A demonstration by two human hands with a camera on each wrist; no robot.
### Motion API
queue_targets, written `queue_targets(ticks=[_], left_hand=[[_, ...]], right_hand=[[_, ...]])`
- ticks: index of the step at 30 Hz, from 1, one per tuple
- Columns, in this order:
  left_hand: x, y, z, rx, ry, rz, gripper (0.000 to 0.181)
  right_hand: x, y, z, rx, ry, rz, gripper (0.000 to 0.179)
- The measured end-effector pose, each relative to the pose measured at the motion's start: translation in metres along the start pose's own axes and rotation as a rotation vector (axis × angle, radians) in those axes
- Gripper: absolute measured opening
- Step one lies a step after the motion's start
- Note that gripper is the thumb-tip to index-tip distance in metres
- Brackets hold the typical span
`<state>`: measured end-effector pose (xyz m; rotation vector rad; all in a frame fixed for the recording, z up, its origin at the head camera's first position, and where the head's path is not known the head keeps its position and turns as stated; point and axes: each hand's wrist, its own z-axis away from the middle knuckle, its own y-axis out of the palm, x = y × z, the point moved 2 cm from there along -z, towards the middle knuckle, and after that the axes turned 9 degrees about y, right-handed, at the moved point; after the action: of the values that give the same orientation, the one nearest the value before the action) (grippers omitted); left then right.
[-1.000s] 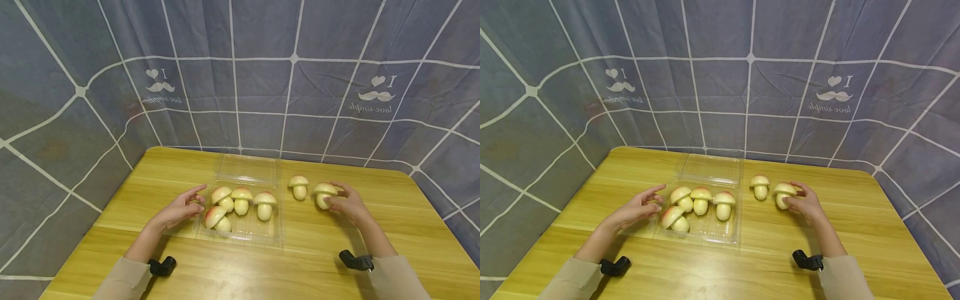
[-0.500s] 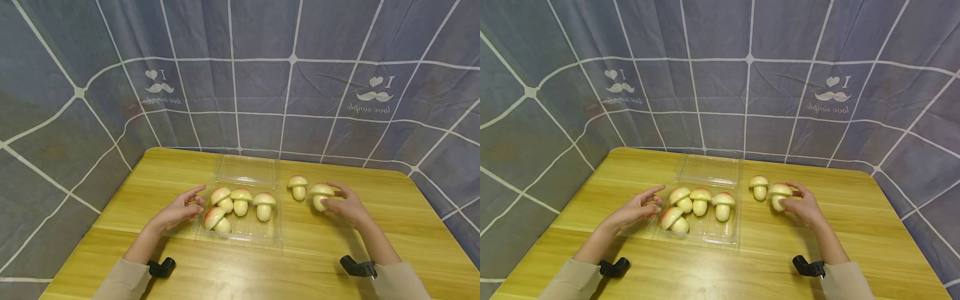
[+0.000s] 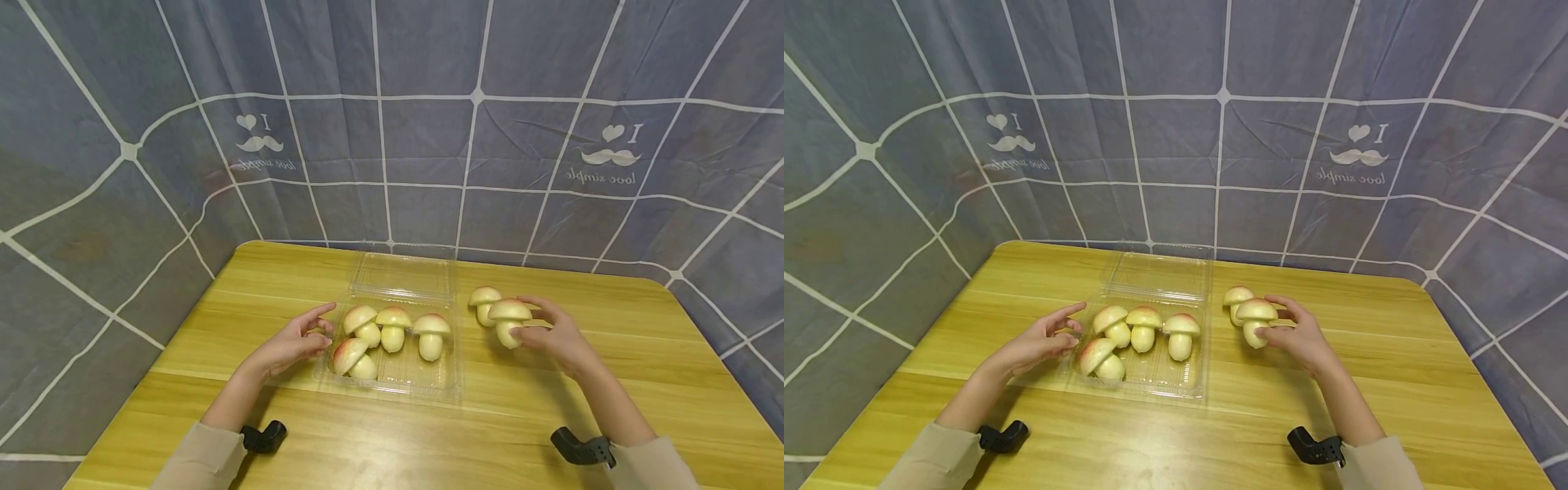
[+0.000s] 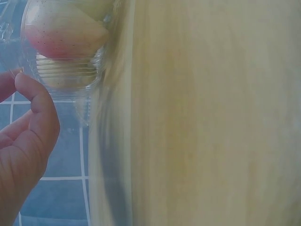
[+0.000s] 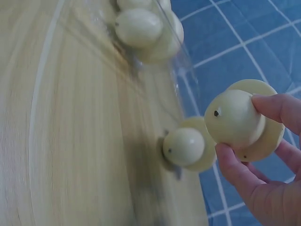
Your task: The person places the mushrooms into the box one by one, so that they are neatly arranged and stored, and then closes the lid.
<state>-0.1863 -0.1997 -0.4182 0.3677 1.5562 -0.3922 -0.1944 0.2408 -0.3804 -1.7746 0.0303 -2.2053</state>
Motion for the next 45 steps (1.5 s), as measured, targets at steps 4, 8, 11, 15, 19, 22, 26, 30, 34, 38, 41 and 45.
queue_targets(ticks=[4, 8, 11, 15, 19, 22, 26, 30, 34, 38, 41, 45], left_hand=[[0.000, 0.000, 0.000, -0.001, -0.002, -0.003, 0.073], [0.000, 0.000, 0.000, -0.002, -0.003, -0.005, 0.073], [0.000, 0.000, 0.000, 0.000, 0.001, -0.005, 0.072], [0.000, 0.000, 0.000, 0.009, 0.007, -0.004, 0.072], [0.001, -0.001, 0.000, 0.011, 0.006, -0.002, 0.072], [0.002, -0.001, 0.000, 0.011, 0.006, 0.001, 0.073], [0.001, -0.001, 0.000, 0.006, 0.000, 0.002, 0.073], [-0.001, 0.000, 0.000, 0.004, -0.004, 0.000, 0.072], [-0.001, 0.000, 0.000, 0.006, -0.002, -0.002, 0.072], [0.000, 0.000, 0.000, 0.011, 0.008, -0.006, 0.073], [0.001, -0.001, 0.000, 0.013, 0.013, 0.000, 0.073], [0.001, -0.001, 0.000, 0.007, 0.012, 0.005, 0.073]], right_hand=[[0.006, 0.009, 0.003, 0.029, -0.026, -0.009, 0.067], [0.012, 0.018, 0.006, 0.062, -0.048, -0.018, 0.067], [0.015, 0.025, 0.007, 0.082, -0.055, -0.016, 0.067], [0.018, 0.035, 0.007, 0.103, -0.054, -0.006, 0.067], [0.020, 0.043, 0.006, 0.120, -0.049, -0.001, 0.068], [0.022, 0.050, 0.006, 0.124, -0.047, -0.003, 0.067], [0.024, 0.058, 0.005, 0.129, -0.049, -0.006, 0.067], [0.026, 0.068, 0.004, 0.155, -0.043, -0.008, 0.067], [0.026, 0.078, 0.003, 0.178, -0.045, -0.004, 0.066], [0.027, 0.088, 0.003, 0.181, -0.051, -0.003, 0.065], [0.027, 0.095, 0.002, 0.181, -0.046, 0.001, 0.065], [0.028, 0.105, 0.002, 0.204, -0.034, 0.008, 0.063]])
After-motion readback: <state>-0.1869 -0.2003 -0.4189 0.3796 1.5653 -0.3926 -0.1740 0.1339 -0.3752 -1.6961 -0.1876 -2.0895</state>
